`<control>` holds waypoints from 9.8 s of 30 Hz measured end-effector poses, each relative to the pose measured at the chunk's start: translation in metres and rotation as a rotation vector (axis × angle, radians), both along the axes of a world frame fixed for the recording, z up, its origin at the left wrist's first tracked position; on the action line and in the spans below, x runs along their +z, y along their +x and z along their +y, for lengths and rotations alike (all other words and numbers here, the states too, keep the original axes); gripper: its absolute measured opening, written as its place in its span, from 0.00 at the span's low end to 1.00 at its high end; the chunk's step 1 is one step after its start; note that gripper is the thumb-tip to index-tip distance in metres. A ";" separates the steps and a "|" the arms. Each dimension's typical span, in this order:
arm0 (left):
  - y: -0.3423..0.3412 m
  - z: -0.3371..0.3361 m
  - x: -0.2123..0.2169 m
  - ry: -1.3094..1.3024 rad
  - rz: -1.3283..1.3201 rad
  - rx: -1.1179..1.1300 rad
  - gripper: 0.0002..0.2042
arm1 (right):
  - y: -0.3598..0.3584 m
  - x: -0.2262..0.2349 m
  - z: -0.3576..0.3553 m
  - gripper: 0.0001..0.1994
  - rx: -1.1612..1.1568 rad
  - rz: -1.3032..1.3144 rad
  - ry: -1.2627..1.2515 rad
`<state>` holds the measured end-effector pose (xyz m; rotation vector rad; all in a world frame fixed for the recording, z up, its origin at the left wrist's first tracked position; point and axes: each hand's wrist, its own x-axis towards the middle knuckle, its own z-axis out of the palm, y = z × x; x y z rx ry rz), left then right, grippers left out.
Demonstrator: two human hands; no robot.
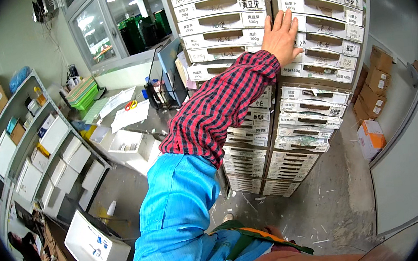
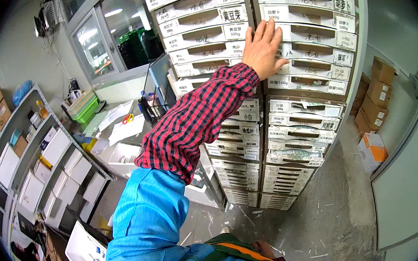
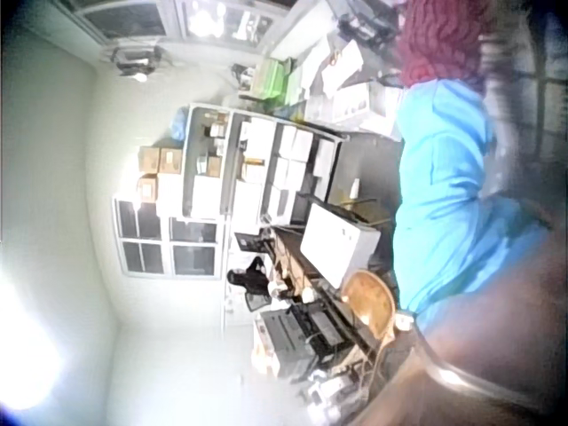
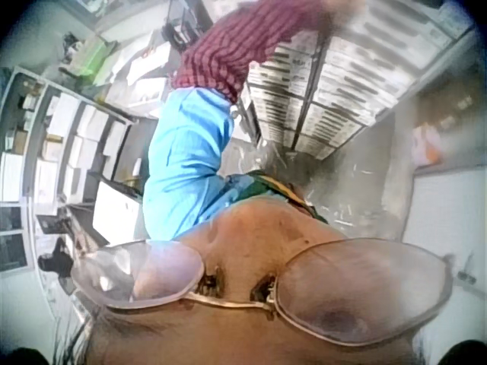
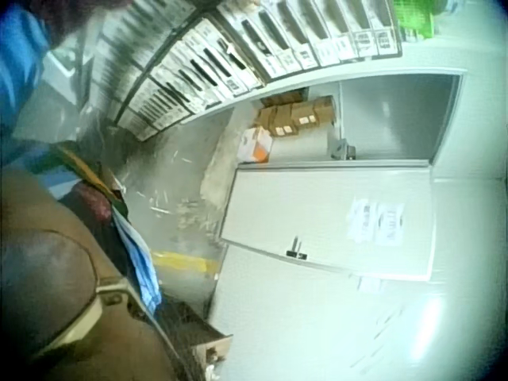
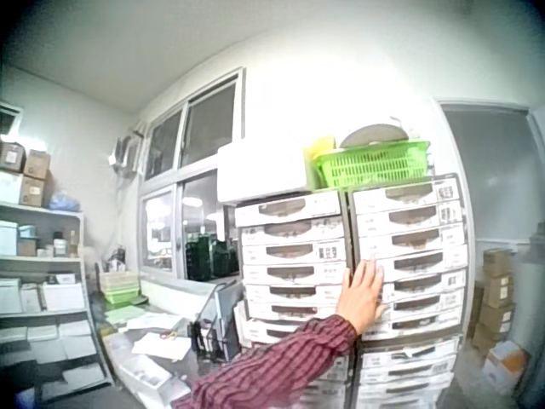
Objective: The person pulls a drawer from a rack to retrieve a sheet of labels, cuts the labels with scissors, and writes on a log sheet.
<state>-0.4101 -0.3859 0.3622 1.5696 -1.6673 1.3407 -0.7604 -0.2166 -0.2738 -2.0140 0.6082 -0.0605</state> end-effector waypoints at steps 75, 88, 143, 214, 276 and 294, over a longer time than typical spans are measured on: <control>0.111 0.271 0.005 0.297 -0.302 -0.490 0.12 | 0.191 0.107 -0.038 0.17 -0.245 0.046 0.306; 0.138 0.234 0.050 0.720 0.410 -0.269 0.30 | 0.268 0.112 -0.107 0.16 0.348 -0.103 -0.162; 0.293 0.492 0.034 -0.767 0.982 -0.191 0.10 | 0.378 0.166 -0.023 0.14 0.607 -0.061 0.298; 0.633 0.705 -0.353 -0.522 2.537 -0.500 0.15 | 0.970 0.324 0.185 0.20 -0.090 -0.335 -1.038; 0.602 0.661 -0.360 -0.242 2.681 -0.510 0.15 | 0.798 0.296 0.393 0.14 0.093 0.062 0.223; 0.593 0.678 -0.359 -0.147 2.703 -0.501 0.12 | 0.808 0.273 0.407 0.14 -0.065 0.010 0.288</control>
